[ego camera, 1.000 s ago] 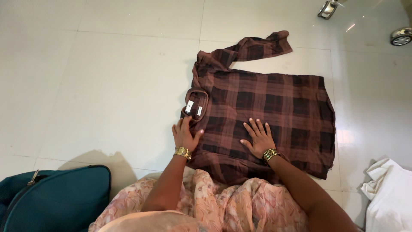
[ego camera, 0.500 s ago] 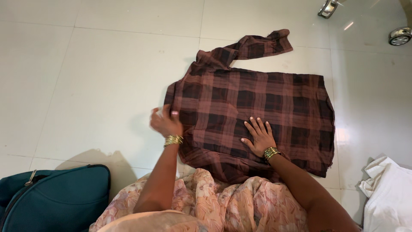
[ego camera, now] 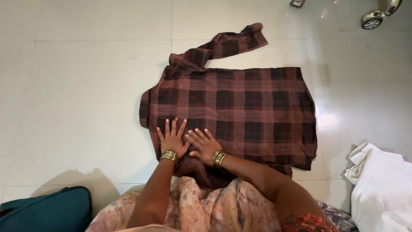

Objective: The person buttons a brown plaid shirt while it is spread on the floor and then folds the garment.

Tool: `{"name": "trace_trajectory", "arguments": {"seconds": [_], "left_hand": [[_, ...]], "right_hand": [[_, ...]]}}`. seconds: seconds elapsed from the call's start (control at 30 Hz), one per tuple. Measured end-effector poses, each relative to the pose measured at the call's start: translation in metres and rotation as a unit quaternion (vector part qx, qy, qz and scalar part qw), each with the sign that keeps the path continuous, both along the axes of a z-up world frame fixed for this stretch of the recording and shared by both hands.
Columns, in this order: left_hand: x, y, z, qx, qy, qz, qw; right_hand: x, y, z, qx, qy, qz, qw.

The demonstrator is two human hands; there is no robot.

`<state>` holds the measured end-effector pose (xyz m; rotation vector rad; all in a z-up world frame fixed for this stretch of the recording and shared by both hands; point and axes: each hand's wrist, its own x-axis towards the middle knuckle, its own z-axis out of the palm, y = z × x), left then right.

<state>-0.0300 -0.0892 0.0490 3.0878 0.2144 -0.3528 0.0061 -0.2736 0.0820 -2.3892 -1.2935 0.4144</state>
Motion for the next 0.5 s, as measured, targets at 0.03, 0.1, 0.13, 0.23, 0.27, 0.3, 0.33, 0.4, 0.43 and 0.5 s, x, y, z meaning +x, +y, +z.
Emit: {"name": "trace_trajectory", "arguments": {"seconds": [0.03,0.1,0.13,0.23,0.27,0.3,0.33,0.4,0.43,0.5], "left_hand": [[-0.003,-0.001,0.002,-0.03,0.022,0.019,0.999],[-0.005,-0.002,0.005,-0.034,0.019,0.023,0.999],[-0.007,-0.003,0.006,-0.041,0.015,0.028,0.999],[-0.01,-0.003,0.008,-0.034,0.005,0.019,0.999],[-0.012,-0.005,0.008,-0.031,0.0,0.015,0.999],[-0.015,-0.006,0.008,-0.024,0.006,0.02,0.999],[-0.019,-0.007,0.007,-0.016,0.012,0.026,0.999],[-0.026,-0.007,0.006,-0.005,0.014,0.025,1.0],[-0.029,-0.01,0.005,0.002,0.019,0.028,0.999],[-0.038,-0.015,0.003,-0.001,0.003,0.028,1.0]], "right_hand": [[0.013,-0.013,0.005,-0.09,0.034,-0.002,0.995],[0.049,-0.057,0.012,-0.194,0.036,-0.059,0.978],[0.063,-0.087,0.011,-0.209,0.005,-0.115,0.971],[0.088,-0.191,-0.01,-0.154,-0.089,-0.335,0.925],[0.093,-0.228,-0.019,-0.164,-0.062,-0.392,0.903],[0.096,-0.261,-0.029,-0.171,-0.032,-0.448,0.877],[0.095,-0.283,-0.042,-0.167,-0.033,-0.453,0.875],[0.092,-0.308,-0.065,-0.144,-0.058,-0.522,0.839],[0.092,-0.313,-0.073,-0.142,-0.061,-0.526,0.836],[0.094,-0.314,-0.081,-0.164,-0.044,-0.515,0.84]]}}
